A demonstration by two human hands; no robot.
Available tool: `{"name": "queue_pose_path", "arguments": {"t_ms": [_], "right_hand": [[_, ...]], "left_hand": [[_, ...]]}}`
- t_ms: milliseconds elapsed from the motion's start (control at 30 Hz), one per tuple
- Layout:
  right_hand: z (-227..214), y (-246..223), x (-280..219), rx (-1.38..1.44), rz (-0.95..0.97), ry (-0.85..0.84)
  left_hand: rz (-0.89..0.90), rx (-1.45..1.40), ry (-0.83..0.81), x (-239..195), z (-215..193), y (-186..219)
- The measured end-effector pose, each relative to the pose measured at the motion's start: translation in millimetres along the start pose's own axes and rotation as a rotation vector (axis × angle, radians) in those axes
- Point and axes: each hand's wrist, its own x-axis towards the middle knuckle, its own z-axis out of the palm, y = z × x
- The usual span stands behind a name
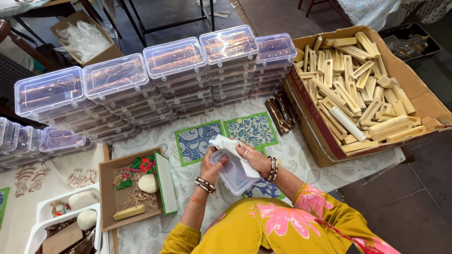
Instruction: The person sits at a table and prepares to wrap a small wooden object. They pick up a piece of shiny brown wrapping paper, place the wooden item on it, and fold the paper around the item to create a small package. They then place the wrapped item into a clear plastic container.
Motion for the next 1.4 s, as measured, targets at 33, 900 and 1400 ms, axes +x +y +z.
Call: {"name": "queue_pose_path", "arguments": {"t_ms": [33,900,1400], "right_hand": [[-5,12,4,0.000,0.002,-0.001],[20,19,-14,0.028,-0.368,0.540],[-2,-15,8,0.576,-0.080,0.105]], "left_hand": [[-0.001,-0.001,0.001,3,-11,-7],[0.176,-0.138,0.322,-20,-17,11],[0.154,-0.065,-0.075,-12,-4,4]]}}
